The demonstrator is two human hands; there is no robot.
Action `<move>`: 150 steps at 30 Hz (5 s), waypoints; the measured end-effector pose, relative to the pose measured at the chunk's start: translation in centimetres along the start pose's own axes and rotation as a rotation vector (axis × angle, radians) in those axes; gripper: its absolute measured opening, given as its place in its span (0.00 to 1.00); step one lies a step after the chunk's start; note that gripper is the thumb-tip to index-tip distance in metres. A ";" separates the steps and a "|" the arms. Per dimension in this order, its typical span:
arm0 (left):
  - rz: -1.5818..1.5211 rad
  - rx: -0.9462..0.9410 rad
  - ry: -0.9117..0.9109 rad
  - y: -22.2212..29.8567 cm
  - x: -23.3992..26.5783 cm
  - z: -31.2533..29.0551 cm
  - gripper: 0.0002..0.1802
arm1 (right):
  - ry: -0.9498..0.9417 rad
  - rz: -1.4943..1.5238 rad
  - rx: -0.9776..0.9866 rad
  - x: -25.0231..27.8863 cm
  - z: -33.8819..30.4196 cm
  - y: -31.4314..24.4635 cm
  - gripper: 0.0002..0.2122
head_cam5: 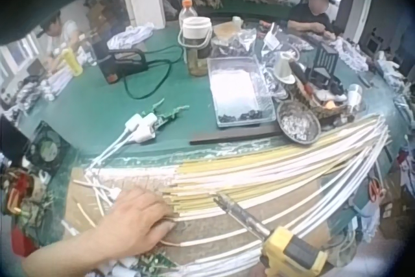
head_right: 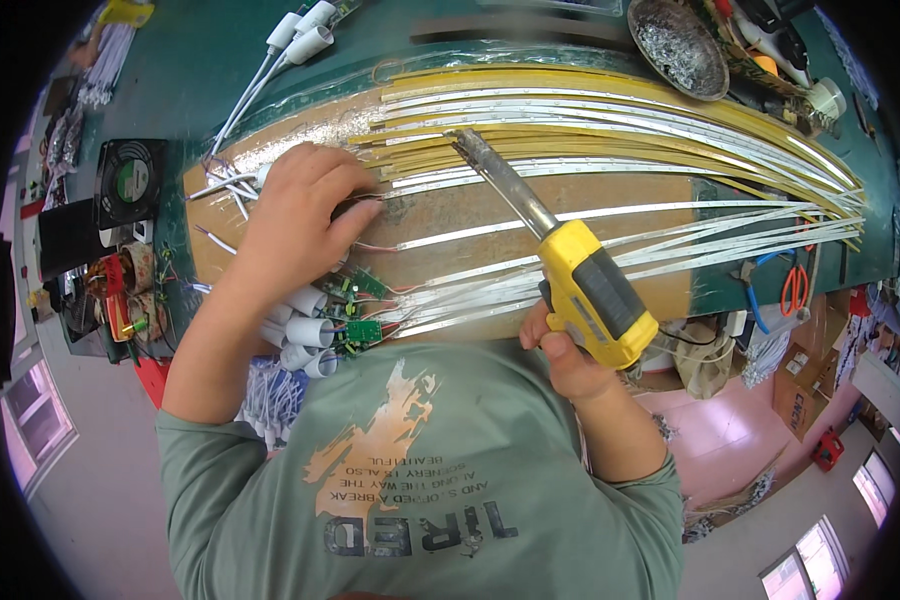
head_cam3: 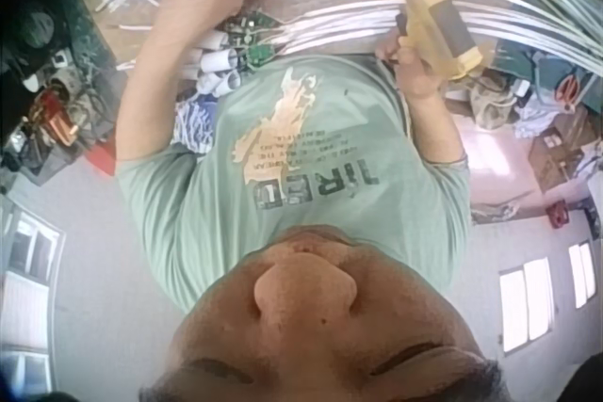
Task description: The person assembles electronic components onto LED strips at a factory workbench using a handheld heat or glue tool.
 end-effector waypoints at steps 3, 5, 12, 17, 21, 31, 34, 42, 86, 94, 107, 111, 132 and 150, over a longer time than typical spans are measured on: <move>0.000 0.007 -0.196 0.3 -0.6 -0.4 0.06 | -0.016 0.006 -0.008 0.0 0.0 0.1 0.37; -0.037 0.010 -0.352 1.0 -1.5 -1.2 0.06 | -0.025 0.019 -0.019 0.1 0.0 0.1 0.37; -0.108 0.097 -0.197 0.3 -1.4 -0.2 0.06 | -0.028 0.038 -0.043 0.1 -0.1 0.3 0.37; 0.043 0.063 -0.073 -0.9 -1.2 1.6 0.05 | -0.031 0.043 -0.011 0.2 -0.2 0.6 0.37; -0.011 0.168 -0.103 -1.9 -1.6 2.3 0.06 | -0.039 0.056 0.002 0.1 -0.1 0.5 0.36; -0.130 0.419 -0.041 -4.4 -1.3 4.1 0.13 | -0.042 0.067 -0.001 0.2 -0.2 0.6 0.36; -0.084 0.419 -0.142 -3.2 -1.8 3.4 0.12 | -0.031 0.047 -0.006 0.3 -0.1 0.5 0.36; -0.120 0.163 0.030 -1.1 -1.6 1.0 0.09 | -0.033 0.043 -0.014 0.1 0.0 0.2 0.35; 0.238 -0.084 -0.283 2.8 -3.7 0.6 0.09 | -0.044 0.059 0.033 0.5 -0.3 0.6 0.34; 0.129 -0.035 -0.173 1.3 -3.6 0.6 0.06 | -0.030 0.068 0.023 0.5 -0.1 0.4 0.34; -0.119 0.174 -0.132 0.7 -2.4 1.2 0.07 | -0.012 0.069 0.033 0.7 -0.1 0.5 0.34; -0.032 0.093 -0.157 0.3 -1.8 0.3 0.07 | -0.021 0.082 0.033 0.5 0.0 0.3 0.33; 0.125 -0.137 -0.193 3.5 -3.0 -1.3 0.21 | -0.025 0.089 0.040 0.4 0.2 0.1 0.33; 0.162 0.169 0.349 -7.0 6.4 3.8 0.18 | -0.034 0.158 0.049 0.8 0.1 0.6 0.32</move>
Point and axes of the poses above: each hand's wrist, its own z-axis towards the middle knuckle, its own x-axis out of the back of the hand, y = z × x, the point moved 8 cm from there along z, towards the middle knuckle, and after that the axes turned 14 degrees about -z, right-handed, at the moved point
